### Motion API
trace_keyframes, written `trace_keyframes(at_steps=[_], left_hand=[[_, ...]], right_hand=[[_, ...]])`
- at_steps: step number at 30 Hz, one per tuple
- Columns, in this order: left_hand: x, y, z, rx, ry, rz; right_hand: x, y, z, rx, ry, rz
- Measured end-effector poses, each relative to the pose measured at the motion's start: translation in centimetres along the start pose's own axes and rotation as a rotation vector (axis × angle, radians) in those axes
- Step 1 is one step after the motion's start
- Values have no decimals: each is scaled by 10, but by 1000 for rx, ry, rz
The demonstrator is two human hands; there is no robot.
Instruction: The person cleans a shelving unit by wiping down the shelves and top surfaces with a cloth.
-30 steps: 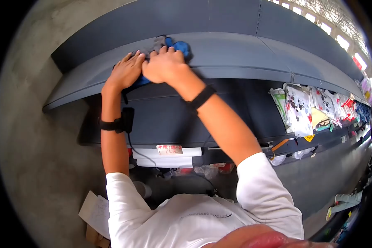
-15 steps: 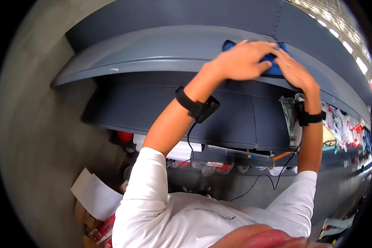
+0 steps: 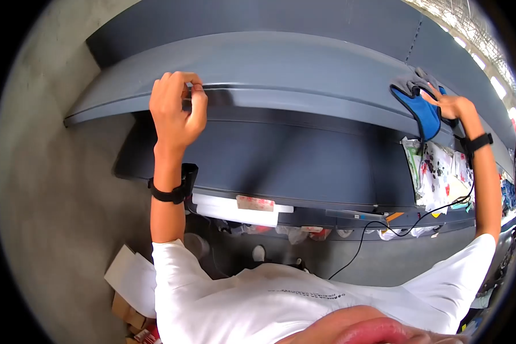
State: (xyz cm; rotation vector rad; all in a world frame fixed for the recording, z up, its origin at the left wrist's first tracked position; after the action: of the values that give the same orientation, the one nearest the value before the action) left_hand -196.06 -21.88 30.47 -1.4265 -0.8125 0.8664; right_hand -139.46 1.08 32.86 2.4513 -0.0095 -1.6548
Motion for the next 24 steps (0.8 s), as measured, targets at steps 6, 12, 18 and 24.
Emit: trace_keyframes(at_steps=[6,12,18,24], left_hand=[[31,-7,6,83,-33,338],[31,-1,10,83,43,429],[28,3,12,139,67,366],[26,2,11,155,85,362]], right_hand=[[-86,-34,140,91,-203,104],[-144,-82,320,-335,-211,-14],[-201,-7,432,-676,-299,-109],[-147,-120,271,-122,229,-26]])
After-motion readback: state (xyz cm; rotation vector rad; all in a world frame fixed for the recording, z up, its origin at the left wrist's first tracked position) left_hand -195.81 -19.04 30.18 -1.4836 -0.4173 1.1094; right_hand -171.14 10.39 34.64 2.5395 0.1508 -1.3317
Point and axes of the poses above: each hand's wrist, its own y-axis away from the middle knuckle, its own x-axis out of the palm, z = x × y, the point moved 5 cm from there along -y, towards the middle knuckle, and after that the axes turned 14 degrees about -z, right-handed, at the moved point
